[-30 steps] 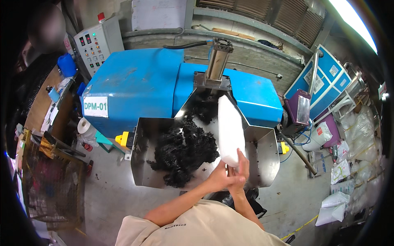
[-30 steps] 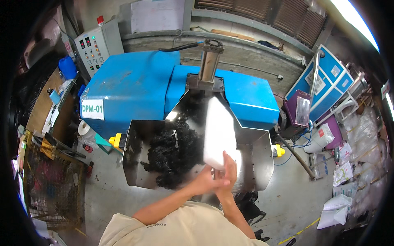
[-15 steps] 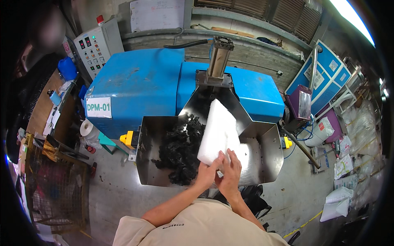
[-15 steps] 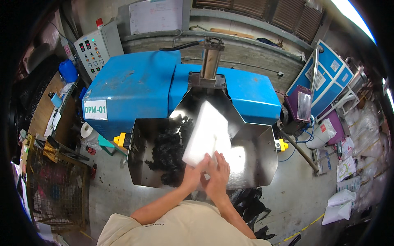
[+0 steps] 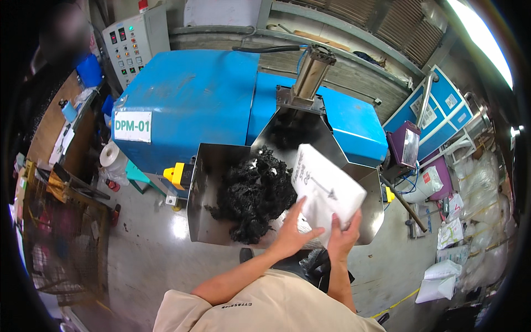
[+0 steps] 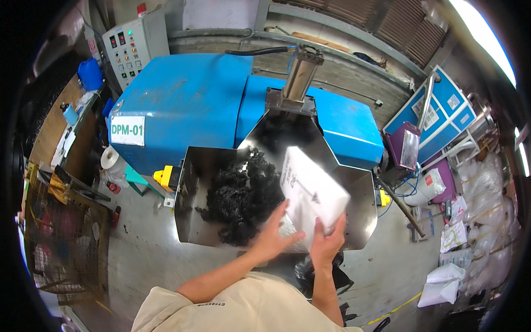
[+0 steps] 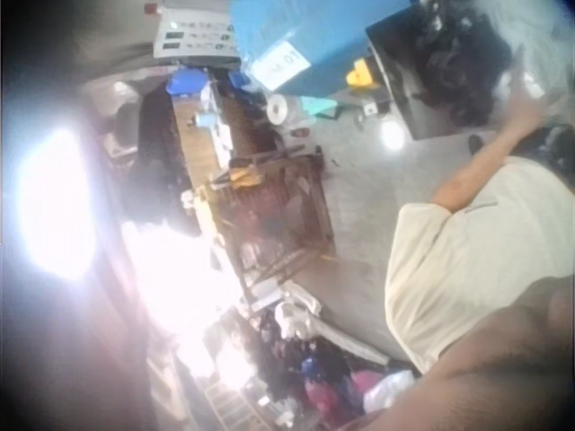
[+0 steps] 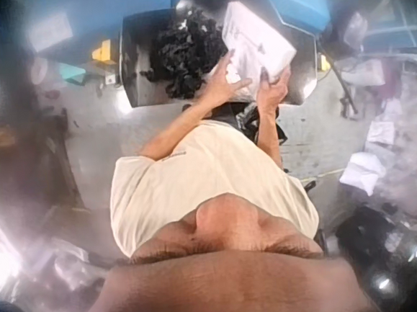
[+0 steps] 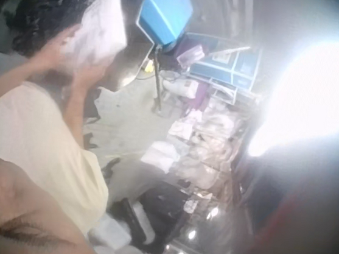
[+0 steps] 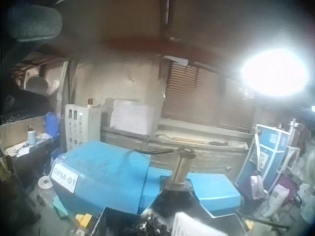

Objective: The person feeds white rectangular blocks into a blue industrial machine labeled DPM-01. They repeatedly pick up blocks from the machine's surface and drop them into the hopper, which contains a dark, shredded material. The person uses both hands to handle the blocks and occasionally adjusts the material inside the hopper.

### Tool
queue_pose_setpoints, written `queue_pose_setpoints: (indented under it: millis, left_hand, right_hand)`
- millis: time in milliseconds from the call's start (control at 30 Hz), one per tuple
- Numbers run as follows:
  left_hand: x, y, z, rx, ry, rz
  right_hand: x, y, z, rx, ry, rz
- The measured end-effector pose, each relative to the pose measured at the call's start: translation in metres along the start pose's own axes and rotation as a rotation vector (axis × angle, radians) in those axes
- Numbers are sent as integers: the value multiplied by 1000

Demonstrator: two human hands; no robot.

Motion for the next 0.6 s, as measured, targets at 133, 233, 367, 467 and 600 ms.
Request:
queue_pose_setpoints:
  millis: [133, 233, 367, 467, 600]
  left_hand:
    - [9, 8, 47, 467, -266, -78]
    - [7, 12, 55, 609, -755, 39]
    - [11, 27, 23, 456, -861, -74]
    - [27, 37, 10, 354, -634, -201]
    - [23, 41, 17, 380, -604, 55]
  right_hand:
    - [0, 27, -12, -152, 590, -71]
    - [-17, 17, -22, -399, 669, 23]
    - [-27, -8, -25, -198, 494, 198]
    - [9, -9, -2, 148, 41, 20]
    - [34, -11, 19, 539, -740, 481]
Point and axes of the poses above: each hand's wrist, its own y-axis towards the middle knuckle, its own x-axis out of the back of the hand, z = x × y, the point moved 3 cm from there along y, towards the middle knuckle, and after that the axes turned 2 degrees about -x, right-handed, at the moved point
